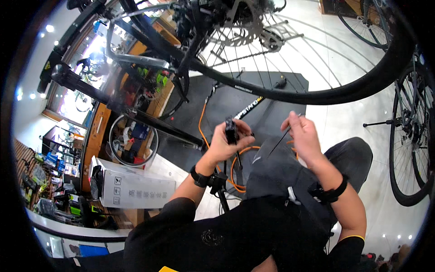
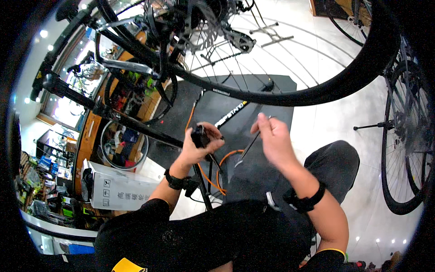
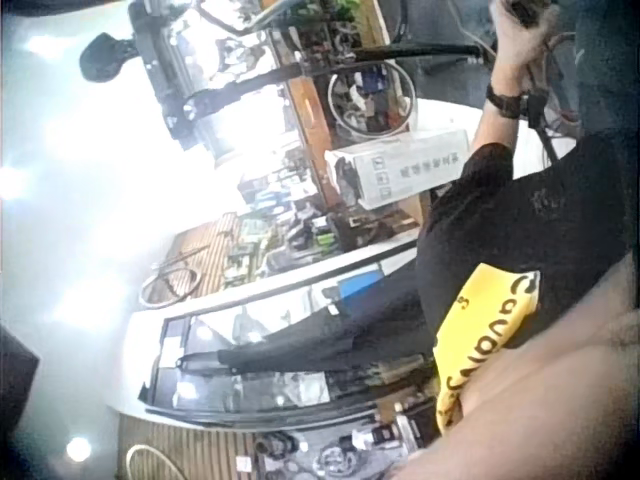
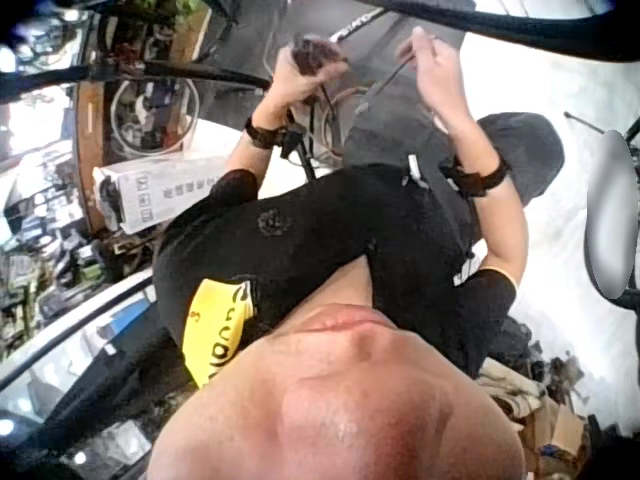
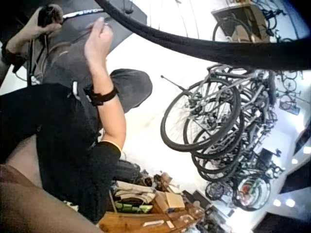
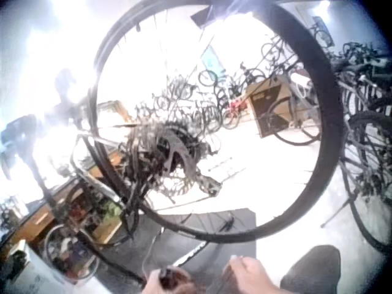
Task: The person assembles a bicycle in a shop, using a screwdriver to tighten bolts on the handlebar stem and attaching a seat post clamp to the frame. They retrieve parts from a box and adjust components on the bike frame.
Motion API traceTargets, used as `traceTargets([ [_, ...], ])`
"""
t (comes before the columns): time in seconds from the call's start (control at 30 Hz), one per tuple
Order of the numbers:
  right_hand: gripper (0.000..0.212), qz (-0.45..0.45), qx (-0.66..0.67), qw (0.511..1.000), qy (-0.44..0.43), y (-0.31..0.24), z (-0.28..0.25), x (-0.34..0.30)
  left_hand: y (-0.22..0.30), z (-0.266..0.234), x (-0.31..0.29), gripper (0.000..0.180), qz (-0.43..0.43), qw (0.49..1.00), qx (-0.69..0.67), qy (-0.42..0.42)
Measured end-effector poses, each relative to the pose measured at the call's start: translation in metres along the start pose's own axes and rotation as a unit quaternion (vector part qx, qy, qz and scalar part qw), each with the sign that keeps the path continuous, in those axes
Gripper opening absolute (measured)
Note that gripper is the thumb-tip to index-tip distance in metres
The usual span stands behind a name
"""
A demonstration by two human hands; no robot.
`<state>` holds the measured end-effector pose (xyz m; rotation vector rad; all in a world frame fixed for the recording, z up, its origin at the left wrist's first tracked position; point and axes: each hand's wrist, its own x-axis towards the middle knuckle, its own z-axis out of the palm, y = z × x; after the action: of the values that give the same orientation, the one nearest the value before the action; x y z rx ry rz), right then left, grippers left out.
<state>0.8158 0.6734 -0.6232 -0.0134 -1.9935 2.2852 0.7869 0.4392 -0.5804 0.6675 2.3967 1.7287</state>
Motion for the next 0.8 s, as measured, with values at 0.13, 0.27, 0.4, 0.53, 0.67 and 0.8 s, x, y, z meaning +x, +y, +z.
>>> traceTargets([
  [0.13,0.031,-0.01,0.07,0.997,0.016,-0.032,-0.007,-0.005,-0.017,-0.02,0.0,0.024,-0.028,0.997,-0.054,0.055],
  [0.27,0.019,-0.08,0.143,0.986,-0.021,-0.04,-0.004,-0.002,-0.02,-0.024,0.003,0.025,-0.012,0.988,-0.126,0.083],
  [0.4,0.02,-0.097,0.144,0.983,-0.053,-0.043,0.01,0.0,-0.018,-0.025,0.004,0.024,0.002,0.991,-0.117,0.067],
  [0.53,0.021,-0.1,0.139,0.982,-0.079,-0.039,0.015,0.007,-0.018,-0.025,0.005,0.023,-0.001,0.992,-0.113,0.05],
  [0.67,0.023,-0.094,0.118,0.985,-0.086,-0.036,0.019,0.008,-0.017,-0.025,0.004,0.022,0.003,0.996,-0.075,0.045],
  [0.8,0.02,-0.113,0.087,0.984,-0.106,-0.041,0.019,0.006,-0.017,-0.027,0.002,0.021,0.007,0.997,-0.058,0.04],
])
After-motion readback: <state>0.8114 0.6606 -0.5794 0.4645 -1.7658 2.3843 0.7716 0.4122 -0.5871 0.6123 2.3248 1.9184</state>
